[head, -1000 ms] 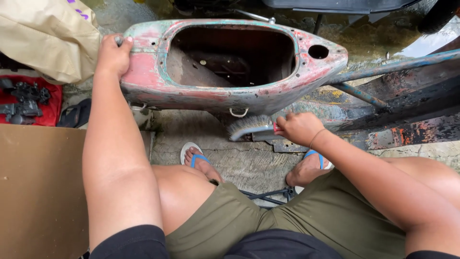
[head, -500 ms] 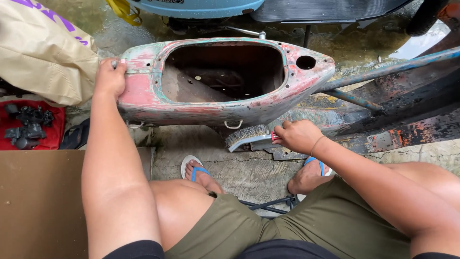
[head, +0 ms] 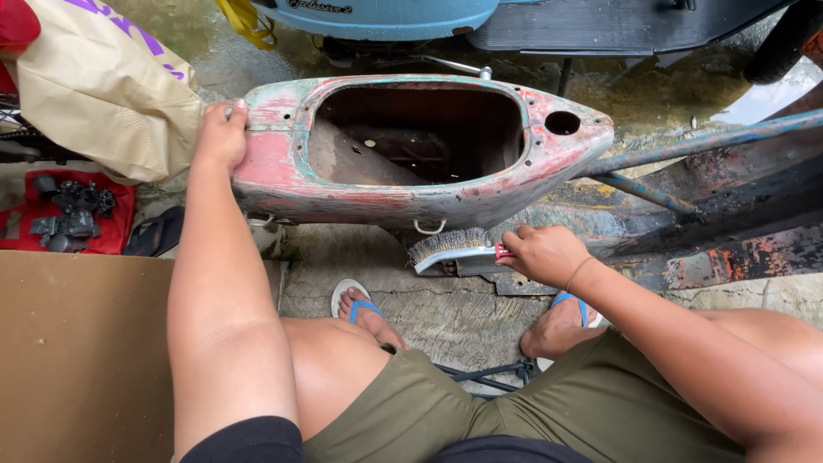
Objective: Scrubbing a metal part with a wire brush to remove rust or dirt.
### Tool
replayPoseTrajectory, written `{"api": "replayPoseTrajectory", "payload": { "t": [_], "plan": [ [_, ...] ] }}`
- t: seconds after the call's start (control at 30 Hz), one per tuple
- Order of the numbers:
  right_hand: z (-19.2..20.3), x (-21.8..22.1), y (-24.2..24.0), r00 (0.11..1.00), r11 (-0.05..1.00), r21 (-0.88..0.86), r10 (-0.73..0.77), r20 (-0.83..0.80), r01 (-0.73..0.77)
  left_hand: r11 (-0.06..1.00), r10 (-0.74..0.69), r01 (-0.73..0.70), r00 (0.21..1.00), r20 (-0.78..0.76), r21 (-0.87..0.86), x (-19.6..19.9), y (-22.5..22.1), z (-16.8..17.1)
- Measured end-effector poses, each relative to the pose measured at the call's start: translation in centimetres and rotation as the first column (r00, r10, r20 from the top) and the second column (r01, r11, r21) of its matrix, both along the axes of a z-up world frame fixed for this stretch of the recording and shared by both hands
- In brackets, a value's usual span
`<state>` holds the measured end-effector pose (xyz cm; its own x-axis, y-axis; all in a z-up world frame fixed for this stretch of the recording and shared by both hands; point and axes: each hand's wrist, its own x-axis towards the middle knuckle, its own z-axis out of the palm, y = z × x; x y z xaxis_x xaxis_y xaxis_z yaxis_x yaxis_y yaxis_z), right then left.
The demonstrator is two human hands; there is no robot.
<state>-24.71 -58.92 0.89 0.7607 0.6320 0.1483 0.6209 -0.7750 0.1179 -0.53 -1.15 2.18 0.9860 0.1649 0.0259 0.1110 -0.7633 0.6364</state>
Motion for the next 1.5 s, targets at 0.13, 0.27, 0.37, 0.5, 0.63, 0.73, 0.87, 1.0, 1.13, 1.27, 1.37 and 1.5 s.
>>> {"api": "replayPoseTrajectory", "payload": {
  "t": [0.13, 0.27, 0.37, 0.5, 0.63, 0.73, 0.87, 1.0, 1.13, 1.27, 1.37, 1.5],
  "plan": [
    [-0.8, 0.1, -0.5, 1.000, 1.000, -0.017, -0.004, 0.030, 0.005, 1.000, 0.000, 0.000, 1.000, -0.004, 0.004, -0.5, -0.9, 1.2],
    [0.7, 0.1, 0.5, 0.999, 1.000, 0.013, 0.012, -0.035, -0.012, 0.999, -0.029, 0.029, 0.999, -0.012, -0.020, -1.0, -0.8, 1.6],
    [0.9, 0.4, 0.6, 0.999, 0.999, 0.054, 0.004, -0.047, -0.002, 0.998, -0.042, 0.042, 0.999, -0.006, -0.039, -0.1, -0.4, 0.4],
    [-1.2, 0.5, -0.2, 0.999, 0.997, 0.080, 0.008, -0.053, -0.004, 0.998, -0.055, 0.055, 0.998, -0.014, -0.029, -0.2, -0.2, 0.4],
    [0.4, 0.1, 0.4, 0.995, 0.998, 0.065, -0.013, -0.104, 0.020, 0.999, -0.042, 0.042, 0.999, -0.027, -0.020, 0.7, 0.2, -0.5],
    [0.4, 0.0, 0.4, 0.991, 0.995, 0.095, -0.030, -0.129, 0.042, 0.999, -0.040, 0.037, 0.997, -0.067, -0.035, -0.9, -1.8, 2.3],
    [-1.9, 0.1, -0.1, 0.954, 0.999, 0.008, -0.046, -0.296, 0.050, 0.952, 0.081, -0.143, 0.970, -0.229, -0.271, -0.5, -2.5, 3.6],
    [-0.9, -0.3, 1.3, 0.964, 0.996, 0.074, -0.027, -0.265, 0.048, 0.927, 0.112, -0.182, 0.968, -0.223, -0.327, -0.1, -1.9, 2.2],
    [-2.1, 0.0, 0.5, 0.916, 0.998, 0.017, -0.054, -0.398, 0.066, 0.941, 0.112, -0.169, 0.973, -0.201, -0.293, 0.3, -1.6, 1.5],
    [-2.3, 0.2, 0.7, 0.917, 0.998, -0.010, -0.058, -0.395, 0.058, 0.935, 0.110, -0.168, 0.975, -0.195, -0.313, -0.1, -2.6, 3.0],
    [-1.8, 0.8, -0.1, 0.947, 0.998, 0.058, -0.009, -0.320, 0.029, 0.929, 0.141, -0.209, 0.963, -0.228, -0.306, -0.7, -2.9, 3.7],
    [-2.9, 1.0, -2.1, 0.919, 0.997, -0.074, -0.043, -0.391, 0.015, 0.917, 0.143, -0.214, 0.964, -0.222, -0.336, -0.6, -2.8, 3.0]
  ]
}}
